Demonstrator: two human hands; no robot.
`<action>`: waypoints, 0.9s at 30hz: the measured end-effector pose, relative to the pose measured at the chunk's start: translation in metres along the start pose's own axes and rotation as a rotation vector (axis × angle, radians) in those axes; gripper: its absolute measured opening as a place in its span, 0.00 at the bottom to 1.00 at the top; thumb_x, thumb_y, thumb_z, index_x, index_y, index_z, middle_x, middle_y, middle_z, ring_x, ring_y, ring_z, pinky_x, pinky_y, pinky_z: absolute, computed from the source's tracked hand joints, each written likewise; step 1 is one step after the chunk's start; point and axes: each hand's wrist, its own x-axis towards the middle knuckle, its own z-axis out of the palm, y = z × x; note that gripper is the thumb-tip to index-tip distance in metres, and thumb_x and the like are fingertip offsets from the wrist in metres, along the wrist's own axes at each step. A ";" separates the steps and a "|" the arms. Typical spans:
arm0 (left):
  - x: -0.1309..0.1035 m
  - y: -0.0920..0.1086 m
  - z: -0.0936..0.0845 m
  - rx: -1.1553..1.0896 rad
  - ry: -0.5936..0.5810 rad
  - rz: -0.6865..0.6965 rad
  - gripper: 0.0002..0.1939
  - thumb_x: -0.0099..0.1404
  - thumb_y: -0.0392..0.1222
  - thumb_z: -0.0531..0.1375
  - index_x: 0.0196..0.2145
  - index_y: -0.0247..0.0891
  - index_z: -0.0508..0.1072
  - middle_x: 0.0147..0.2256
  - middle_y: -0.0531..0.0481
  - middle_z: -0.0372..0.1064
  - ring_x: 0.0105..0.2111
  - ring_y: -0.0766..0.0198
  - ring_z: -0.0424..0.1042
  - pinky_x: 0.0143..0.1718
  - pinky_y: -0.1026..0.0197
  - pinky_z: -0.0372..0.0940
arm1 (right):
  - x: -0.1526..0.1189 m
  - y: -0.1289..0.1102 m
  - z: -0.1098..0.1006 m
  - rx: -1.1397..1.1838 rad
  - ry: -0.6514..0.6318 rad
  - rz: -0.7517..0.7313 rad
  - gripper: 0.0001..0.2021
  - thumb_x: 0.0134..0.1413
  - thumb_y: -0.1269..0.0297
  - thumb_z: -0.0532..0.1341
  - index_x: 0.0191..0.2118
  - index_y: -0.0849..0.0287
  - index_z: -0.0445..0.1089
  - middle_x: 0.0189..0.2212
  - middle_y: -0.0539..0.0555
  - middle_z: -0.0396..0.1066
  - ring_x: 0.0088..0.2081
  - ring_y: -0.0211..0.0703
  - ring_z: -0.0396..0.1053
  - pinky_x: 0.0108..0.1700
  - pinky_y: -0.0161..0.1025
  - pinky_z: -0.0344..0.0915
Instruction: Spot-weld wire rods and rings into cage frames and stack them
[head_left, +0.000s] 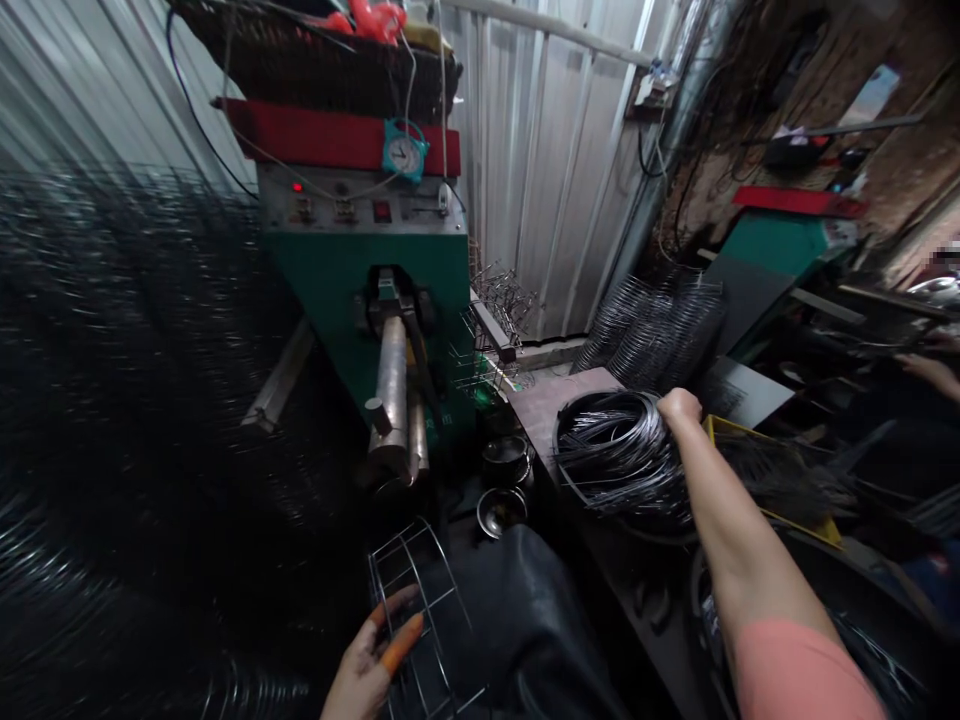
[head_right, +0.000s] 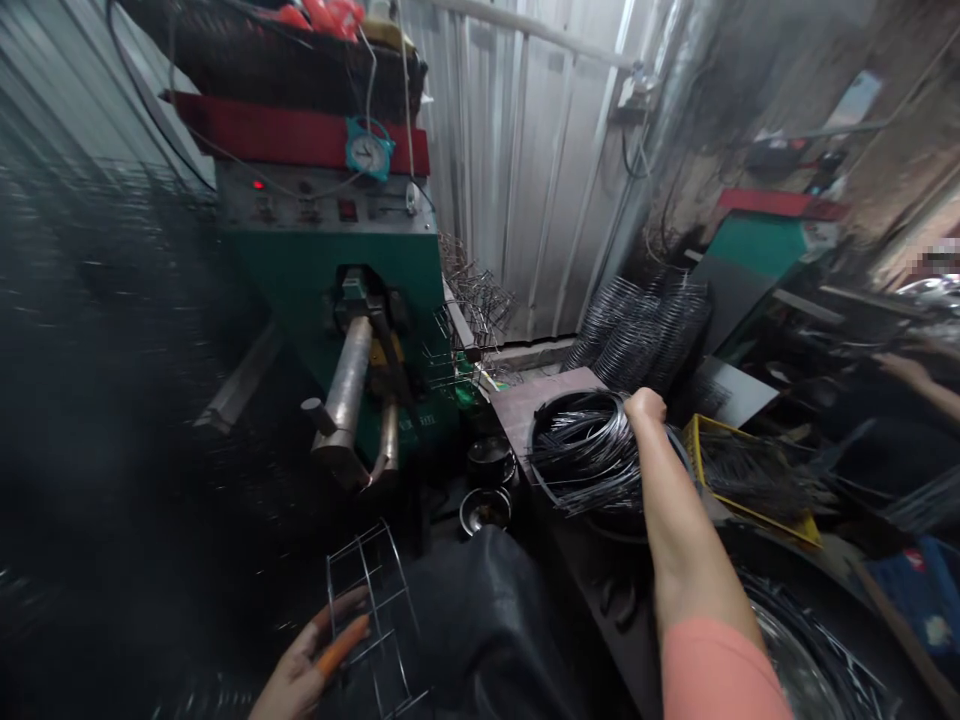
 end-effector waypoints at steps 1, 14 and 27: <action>-0.001 0.002 0.000 0.006 -0.017 -0.013 0.26 0.35 0.48 0.70 0.35 0.40 0.75 0.34 0.46 0.75 0.37 0.54 0.73 0.37 0.59 0.67 | -0.001 0.002 -0.008 -0.016 -0.011 0.039 0.13 0.45 0.72 0.59 0.36 0.76 0.74 0.30 0.74 0.72 0.38 0.55 0.72 0.38 0.42 0.66; 0.016 0.021 -0.014 -0.164 -0.042 0.030 0.20 0.40 0.46 0.66 0.33 0.35 0.76 0.39 0.44 0.69 0.28 0.66 0.65 0.21 0.67 0.57 | -0.113 -0.015 -0.165 0.380 0.049 -0.467 0.14 0.51 0.56 0.56 0.40 0.55 0.72 0.37 0.56 0.74 0.40 0.50 0.69 0.47 0.46 0.62; 0.004 0.051 -0.006 -0.337 -0.115 0.035 0.24 0.48 0.61 0.60 0.28 0.34 0.68 0.29 0.48 0.67 0.23 0.70 0.63 0.18 0.68 0.51 | -0.240 -0.107 -0.024 0.794 -0.536 -0.904 0.16 0.50 0.50 0.56 0.36 0.56 0.72 0.34 0.53 0.74 0.39 0.47 0.70 0.45 0.43 0.64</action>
